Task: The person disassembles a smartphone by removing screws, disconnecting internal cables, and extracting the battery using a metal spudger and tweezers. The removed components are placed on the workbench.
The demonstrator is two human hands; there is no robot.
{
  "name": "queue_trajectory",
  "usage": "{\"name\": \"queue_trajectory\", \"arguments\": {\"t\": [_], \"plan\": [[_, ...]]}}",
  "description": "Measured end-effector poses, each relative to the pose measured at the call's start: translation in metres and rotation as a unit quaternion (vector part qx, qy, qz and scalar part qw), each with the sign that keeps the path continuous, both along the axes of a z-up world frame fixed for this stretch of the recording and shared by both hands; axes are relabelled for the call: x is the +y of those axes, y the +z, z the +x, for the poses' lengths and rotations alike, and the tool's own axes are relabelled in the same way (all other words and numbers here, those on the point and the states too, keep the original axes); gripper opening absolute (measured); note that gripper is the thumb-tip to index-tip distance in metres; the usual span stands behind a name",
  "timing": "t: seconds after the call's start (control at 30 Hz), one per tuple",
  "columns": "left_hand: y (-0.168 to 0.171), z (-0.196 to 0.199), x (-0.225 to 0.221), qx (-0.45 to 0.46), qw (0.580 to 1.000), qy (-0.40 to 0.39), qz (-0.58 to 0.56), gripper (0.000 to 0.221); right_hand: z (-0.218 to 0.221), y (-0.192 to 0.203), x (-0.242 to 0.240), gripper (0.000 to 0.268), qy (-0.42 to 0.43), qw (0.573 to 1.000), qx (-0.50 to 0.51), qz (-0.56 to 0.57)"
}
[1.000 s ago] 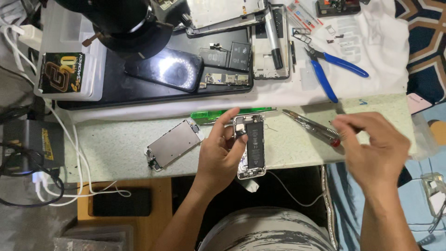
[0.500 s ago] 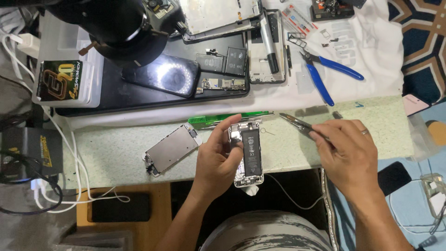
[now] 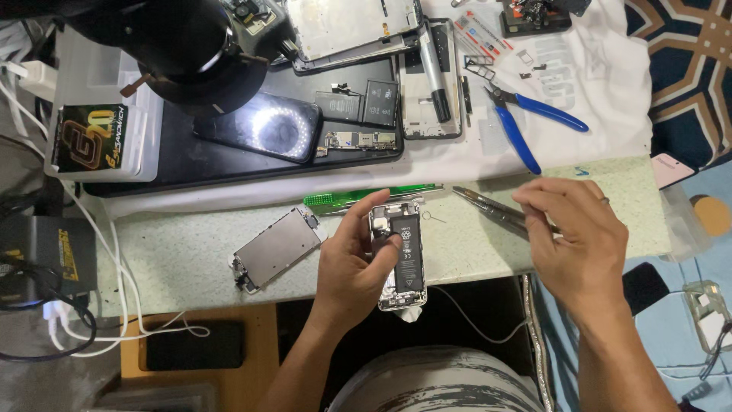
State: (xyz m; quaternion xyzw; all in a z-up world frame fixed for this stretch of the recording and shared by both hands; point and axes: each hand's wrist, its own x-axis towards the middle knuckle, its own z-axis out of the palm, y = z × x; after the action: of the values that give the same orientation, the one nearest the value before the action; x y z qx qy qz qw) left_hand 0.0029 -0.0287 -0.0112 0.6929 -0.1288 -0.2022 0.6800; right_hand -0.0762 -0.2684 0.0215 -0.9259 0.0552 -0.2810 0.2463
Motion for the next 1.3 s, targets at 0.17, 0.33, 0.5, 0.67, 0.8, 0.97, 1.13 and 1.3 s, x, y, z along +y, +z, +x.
{"name": "queue_trajectory", "arguments": {"t": [0.17, 0.33, 0.5, 0.67, 0.8, 0.97, 1.13, 1.3], "plan": [[-0.011, -0.005, 0.008, -0.034, 0.99, 0.068, -0.122, 0.056, 0.012, -0.006, 0.012, 0.019, 0.029, 0.999, 0.014, 0.029], [-0.005, -0.011, 0.016, 0.022, 0.956, 0.186, -0.225, 0.055, 0.035, -0.013, 0.036, 0.027, 0.15, 0.989, 0.002, -0.002], [-0.01, -0.011, 0.018, 0.013, 0.941, 0.205, -0.268, 0.056, 0.062, -0.017, 0.063, 0.019, 0.195, 0.98, -0.008, -0.038], [-0.013, -0.011, 0.018, -0.021, 0.962, 0.183, -0.203, 0.054, 0.079, -0.018, 0.07, 0.018, 0.205, 0.973, 0.016, -0.103], [-0.013, -0.01, 0.013, 0.002, 0.96, 0.158, -0.231, 0.05, 0.081, -0.016, 0.071, 0.016, 0.212, 0.97, 0.016, -0.12], [-0.013, -0.011, 0.012, -0.003, 0.973, 0.115, -0.2, 0.05, 0.083, -0.012, 0.069, 0.016, 0.24, 0.966, 0.031, -0.085], [-0.013, -0.01, 0.006, 0.01, 0.974, 0.096, -0.203, 0.051, 0.087, -0.011, 0.068, 0.02, 0.246, 0.966, 0.063, -0.049], [-0.01, -0.01, 0.004, -0.009, 0.983, 0.093, -0.16, 0.051, 0.087, -0.009, 0.066, 0.027, 0.26, 0.961, 0.092, 0.009]]}}
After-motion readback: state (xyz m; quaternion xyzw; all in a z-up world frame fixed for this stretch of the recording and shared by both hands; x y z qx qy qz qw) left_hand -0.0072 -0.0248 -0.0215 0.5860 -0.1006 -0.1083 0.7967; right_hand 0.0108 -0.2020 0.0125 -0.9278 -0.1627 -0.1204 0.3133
